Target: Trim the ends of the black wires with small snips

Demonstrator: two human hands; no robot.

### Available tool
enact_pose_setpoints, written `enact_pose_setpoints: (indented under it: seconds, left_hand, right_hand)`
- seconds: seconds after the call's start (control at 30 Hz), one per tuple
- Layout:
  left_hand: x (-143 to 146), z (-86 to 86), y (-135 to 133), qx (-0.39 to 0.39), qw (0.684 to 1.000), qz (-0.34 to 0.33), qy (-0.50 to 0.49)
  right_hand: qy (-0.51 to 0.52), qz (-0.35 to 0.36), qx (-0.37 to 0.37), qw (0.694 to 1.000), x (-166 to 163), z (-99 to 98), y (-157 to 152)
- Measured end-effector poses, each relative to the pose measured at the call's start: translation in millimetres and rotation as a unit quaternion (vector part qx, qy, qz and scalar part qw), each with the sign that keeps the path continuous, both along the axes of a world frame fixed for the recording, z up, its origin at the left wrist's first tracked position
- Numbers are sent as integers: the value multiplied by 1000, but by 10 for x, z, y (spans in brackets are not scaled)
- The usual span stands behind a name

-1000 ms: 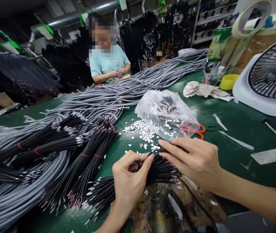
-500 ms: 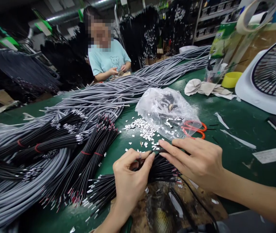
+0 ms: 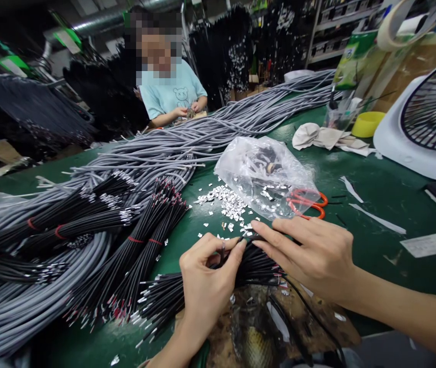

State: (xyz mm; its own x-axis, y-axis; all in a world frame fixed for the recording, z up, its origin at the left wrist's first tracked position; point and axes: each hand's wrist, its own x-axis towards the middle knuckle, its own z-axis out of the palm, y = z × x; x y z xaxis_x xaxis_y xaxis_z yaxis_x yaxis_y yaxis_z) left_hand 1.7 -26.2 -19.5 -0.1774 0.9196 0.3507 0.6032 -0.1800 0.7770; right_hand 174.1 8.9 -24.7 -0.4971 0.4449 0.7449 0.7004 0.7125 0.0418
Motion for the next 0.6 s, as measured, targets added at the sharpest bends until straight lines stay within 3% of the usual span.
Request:
enact_pose_setpoints:
  seconds: [0.6]
  left_hand:
    - [7,-11,7,-5,1000,2,-9]
  right_hand:
    - [-9,-3,12,1000,-8,2,-1]
